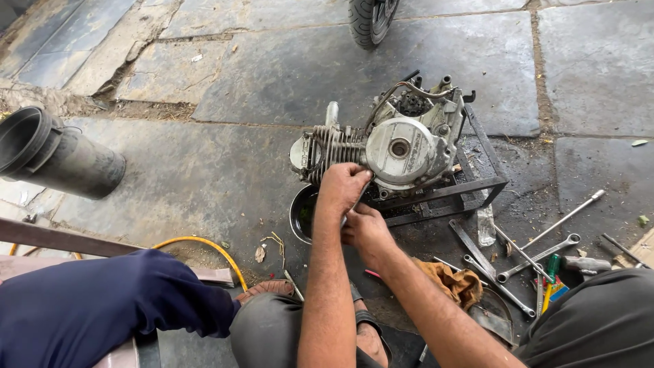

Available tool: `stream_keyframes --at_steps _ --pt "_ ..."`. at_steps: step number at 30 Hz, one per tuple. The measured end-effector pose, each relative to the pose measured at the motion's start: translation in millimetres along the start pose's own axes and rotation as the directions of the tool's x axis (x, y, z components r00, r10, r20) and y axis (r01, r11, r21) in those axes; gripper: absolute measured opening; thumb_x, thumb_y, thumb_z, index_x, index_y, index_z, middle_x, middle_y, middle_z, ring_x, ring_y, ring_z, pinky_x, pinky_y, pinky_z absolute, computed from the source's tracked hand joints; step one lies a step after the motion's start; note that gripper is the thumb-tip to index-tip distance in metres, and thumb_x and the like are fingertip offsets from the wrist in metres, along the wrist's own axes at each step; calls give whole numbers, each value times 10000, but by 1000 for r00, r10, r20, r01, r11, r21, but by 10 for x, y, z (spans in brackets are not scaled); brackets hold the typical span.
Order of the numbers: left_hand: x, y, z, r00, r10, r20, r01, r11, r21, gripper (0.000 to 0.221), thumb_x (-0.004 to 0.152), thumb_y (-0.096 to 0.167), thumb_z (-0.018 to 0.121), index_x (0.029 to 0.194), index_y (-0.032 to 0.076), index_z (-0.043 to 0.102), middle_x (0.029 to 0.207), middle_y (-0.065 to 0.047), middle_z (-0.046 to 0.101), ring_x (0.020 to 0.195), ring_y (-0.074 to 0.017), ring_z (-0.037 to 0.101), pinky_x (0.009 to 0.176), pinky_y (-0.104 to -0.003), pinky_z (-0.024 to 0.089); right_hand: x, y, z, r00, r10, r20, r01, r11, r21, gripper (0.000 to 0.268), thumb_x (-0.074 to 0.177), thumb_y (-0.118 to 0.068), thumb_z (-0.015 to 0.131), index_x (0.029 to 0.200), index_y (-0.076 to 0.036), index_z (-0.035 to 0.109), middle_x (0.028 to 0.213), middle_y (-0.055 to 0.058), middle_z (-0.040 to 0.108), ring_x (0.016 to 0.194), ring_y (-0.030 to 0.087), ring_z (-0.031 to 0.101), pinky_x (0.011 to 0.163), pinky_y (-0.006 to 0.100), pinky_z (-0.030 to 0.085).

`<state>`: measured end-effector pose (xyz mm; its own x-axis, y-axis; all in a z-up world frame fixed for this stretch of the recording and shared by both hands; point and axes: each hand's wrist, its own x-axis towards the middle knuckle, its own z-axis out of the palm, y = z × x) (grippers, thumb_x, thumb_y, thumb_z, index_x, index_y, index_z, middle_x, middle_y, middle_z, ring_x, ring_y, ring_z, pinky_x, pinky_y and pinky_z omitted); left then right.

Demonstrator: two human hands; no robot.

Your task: Dismantling and inspecting a motorcycle engine using various hand tools.

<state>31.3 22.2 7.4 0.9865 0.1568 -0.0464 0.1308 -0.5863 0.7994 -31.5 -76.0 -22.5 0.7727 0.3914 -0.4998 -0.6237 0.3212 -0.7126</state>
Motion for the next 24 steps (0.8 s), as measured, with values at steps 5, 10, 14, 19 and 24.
stream_keyframes --at_steps 5,10,14,19,24 --pt "-48 261 -39 994 -109 -3 109 986 128 226 883 296 737 982 106 809 857 -86 798 735 -188 742 762 -372 610 -93 -52 281 999 0 -33 8 969 247 364 1052 -162 419 1317 33 574 1109 187 684 896 230 703 792 388 617" --pt "6 119 35 991 -134 3 133 987 90 228 893 290 717 980 100 808 855 -90 790 732 -194 745 771 -372 602 -130 2 -246 978 -88 -187 73 994 -83 372 1050 -256 511 1350 -44 575 1138 92 732 906 110 728 804 314 589" --pt "-143 266 -39 988 -151 -26 153 984 88 270 847 276 712 997 71 805 854 -121 789 730 -218 742 725 -393 597 -427 -693 -727 980 -127 -154 -42 622 -782 373 1027 -347 576 1195 -50 724 893 105 723 648 186 615 587 352 536" --pt "-76 48 -4 998 -68 -14 67 996 -53 288 851 286 718 966 40 812 831 -103 781 722 -192 714 694 -356 553 -586 -1015 -711 986 -167 21 67 279 -958 366 1021 -303 620 1150 20 735 772 88 687 640 157 622 582 322 527" --pt "-108 34 -98 973 -164 163 210 922 -325 262 888 291 752 921 36 800 745 -46 749 657 -140 657 632 -307 536 -677 -484 -450 996 68 -54 -86 875 -476 415 1018 -241 552 1383 -43 563 904 96 736 754 164 699 666 314 593"
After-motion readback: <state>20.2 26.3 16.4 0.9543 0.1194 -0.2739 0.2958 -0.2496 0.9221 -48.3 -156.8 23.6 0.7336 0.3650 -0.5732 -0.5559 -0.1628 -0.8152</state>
